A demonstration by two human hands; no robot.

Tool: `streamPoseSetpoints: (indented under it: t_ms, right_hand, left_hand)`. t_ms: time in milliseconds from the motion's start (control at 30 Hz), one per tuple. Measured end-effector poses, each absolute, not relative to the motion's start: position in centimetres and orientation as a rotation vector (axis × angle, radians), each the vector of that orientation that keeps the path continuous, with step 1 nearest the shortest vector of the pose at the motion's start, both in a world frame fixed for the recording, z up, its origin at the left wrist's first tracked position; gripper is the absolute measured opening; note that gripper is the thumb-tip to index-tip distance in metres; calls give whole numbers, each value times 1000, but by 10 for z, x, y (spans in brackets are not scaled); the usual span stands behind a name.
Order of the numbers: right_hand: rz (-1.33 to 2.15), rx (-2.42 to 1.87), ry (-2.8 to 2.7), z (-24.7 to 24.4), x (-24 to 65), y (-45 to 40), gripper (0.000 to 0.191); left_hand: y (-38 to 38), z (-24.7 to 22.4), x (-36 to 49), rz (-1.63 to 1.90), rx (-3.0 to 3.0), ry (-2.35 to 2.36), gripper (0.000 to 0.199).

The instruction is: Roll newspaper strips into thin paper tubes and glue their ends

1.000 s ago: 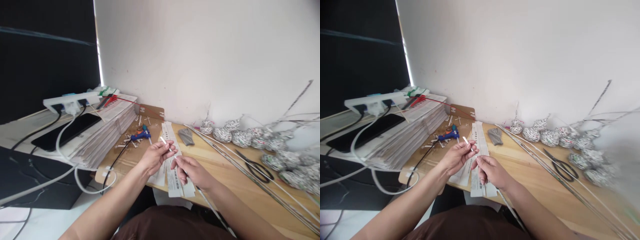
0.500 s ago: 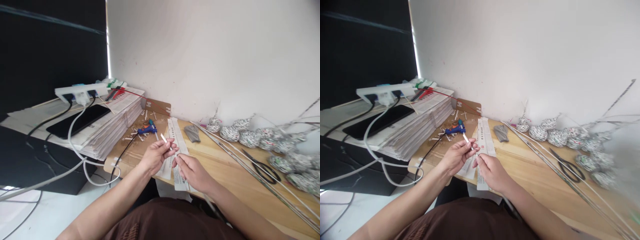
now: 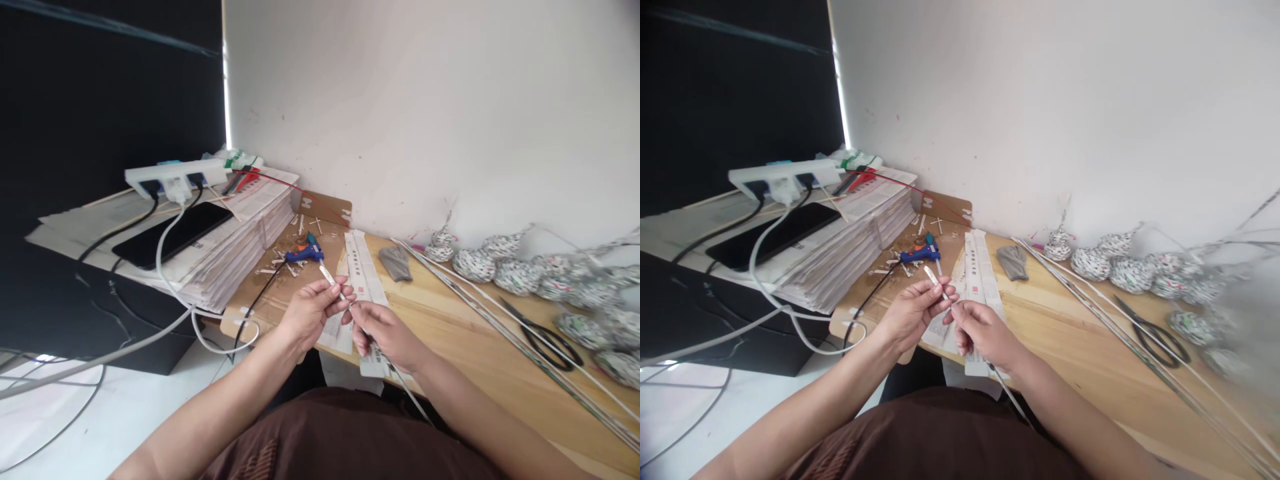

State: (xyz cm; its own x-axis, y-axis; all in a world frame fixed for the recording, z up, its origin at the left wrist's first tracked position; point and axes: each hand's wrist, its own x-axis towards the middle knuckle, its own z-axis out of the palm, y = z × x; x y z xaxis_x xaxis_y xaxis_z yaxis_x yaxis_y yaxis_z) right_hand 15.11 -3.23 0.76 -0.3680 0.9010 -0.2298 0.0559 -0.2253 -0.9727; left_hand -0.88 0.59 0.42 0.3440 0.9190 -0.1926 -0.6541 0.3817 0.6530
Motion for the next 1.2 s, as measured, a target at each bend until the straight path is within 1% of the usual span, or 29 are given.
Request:
streamPoseSetpoints:
  t_ms: [67,100,200,267,300,467,567,633,667,700,767,833,967,1000,1033,1100,1167,1200]
  right_hand:
    - [1500,-1249,-1475,6,148,-33,35]
    - [1499,-1245,-1484,5,147,-33,35]
    - [1699,-1183,-1416,4,145,-32,40]
    - [1665,-1210,-1449,6,146,-28,41]
    - [1551,-1250,-1499,8,147,-26,39]
    - [712,-1391,-1764,33,139,-11,29]
    - [429,-1328,-1950,46,123,-2,25]
    - [358,-1300,-2023,49,112,4,13]
    - [356,-1297,-2040,49,108,8,7]
    - [370,-1300,-2040,48,105,11,5]
    - [434,-1331,-2018,45,103,17,9]
    - [472,-1377,-1990,42,102,20,9]
    - [442,-1411,-1974,40,100,23,14]
    - [507,-1412,-1952,40,99,23,16]
    - [638,-1405,-1914,40,98,25,18]
    - [1034,-1361,-1759,39,96,31,21]
    - [1413,-1291,-1545,35,93,41,21]
    - [1535,-1266,-1445,32,91,48,19]
  left_hand:
    - [4,4,-11,1093,508,600,13]
    - [4,3,-11,1093,507,598,13]
    - [3,1,-14,1085,514,587,15]
    - [4,-1,-15,1088,506,590,16]
    - [5,-2,-16,1093,498,594,15]
    - [5,-4,-18,1136,497,623,16]
    - [2,-2,-18,1163,543,620,20]
    - [0,-1,-18,1165,571,606,22]
    - [-1,-1,-18,1162,576,602,22]
    - [-1,-1,-19,1159,573,601,22]
    - [-2,-3,-20,1154,549,605,19]
    - [-2,-7,-22,1167,508,610,18]
    - [-3,-11,-26,1176,421,614,14]
    - [-3,-11,-27,1168,410,613,12]
    - [-2,-10,-29,1162,409,609,10]
    - [-2,-7,-33,1172,422,598,9]
    - [-2,-4,-39,1200,438,591,10]
    - [-2,-3,-43,1214,444,592,11]
